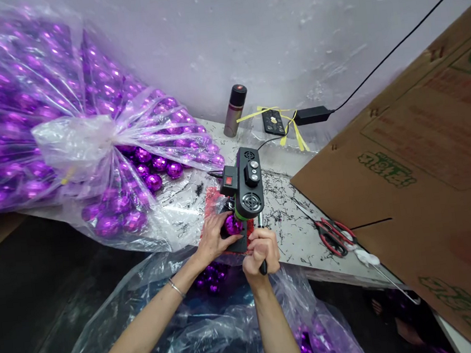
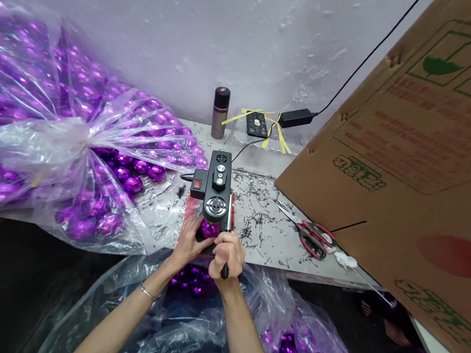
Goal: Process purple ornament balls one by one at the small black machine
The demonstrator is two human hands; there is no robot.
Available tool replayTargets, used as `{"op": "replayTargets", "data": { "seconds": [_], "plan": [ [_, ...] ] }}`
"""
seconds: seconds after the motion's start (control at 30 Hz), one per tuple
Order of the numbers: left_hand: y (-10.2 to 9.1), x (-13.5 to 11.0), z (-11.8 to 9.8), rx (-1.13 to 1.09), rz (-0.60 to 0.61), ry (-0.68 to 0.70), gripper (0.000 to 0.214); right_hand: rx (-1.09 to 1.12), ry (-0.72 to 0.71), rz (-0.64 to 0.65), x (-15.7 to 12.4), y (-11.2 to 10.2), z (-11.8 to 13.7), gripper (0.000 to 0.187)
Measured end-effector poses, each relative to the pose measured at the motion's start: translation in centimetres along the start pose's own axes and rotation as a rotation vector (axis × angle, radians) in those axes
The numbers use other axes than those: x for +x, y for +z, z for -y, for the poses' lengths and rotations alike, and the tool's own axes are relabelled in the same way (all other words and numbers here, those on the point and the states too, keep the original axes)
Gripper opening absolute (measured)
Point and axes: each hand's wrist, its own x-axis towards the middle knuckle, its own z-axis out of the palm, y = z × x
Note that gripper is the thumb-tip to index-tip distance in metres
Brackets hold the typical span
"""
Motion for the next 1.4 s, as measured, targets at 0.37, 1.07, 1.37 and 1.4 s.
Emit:
{"op": "replayTargets", "data": {
  "seconds": [0.37,1.07,1.37,1.4],
  "plan": [
    [0.3,0.1,0.4,-0.009,-0.009,0.008,0.062,0.047,-0.035,-0.002,-0.3,0.2,-0.7,0.030],
    [0.2,0.2,0.7,-0.063,-0.018,0.042,0.061,0.023,0.081,0.053,4.7,-0.4,1.8,0.036],
    [-3.7,-3.9,0.2,0.019,-0.036,0.133,0.047,0.062,0.149,0.097,3.8,-0.8,2.3,0.034],
    [-3.9,-2.4,0.6,0.025,-0.078,0.094,0.040,0.061,0.139,0.086,3.4,-0.7,2.2,0.033]
  ]
}}
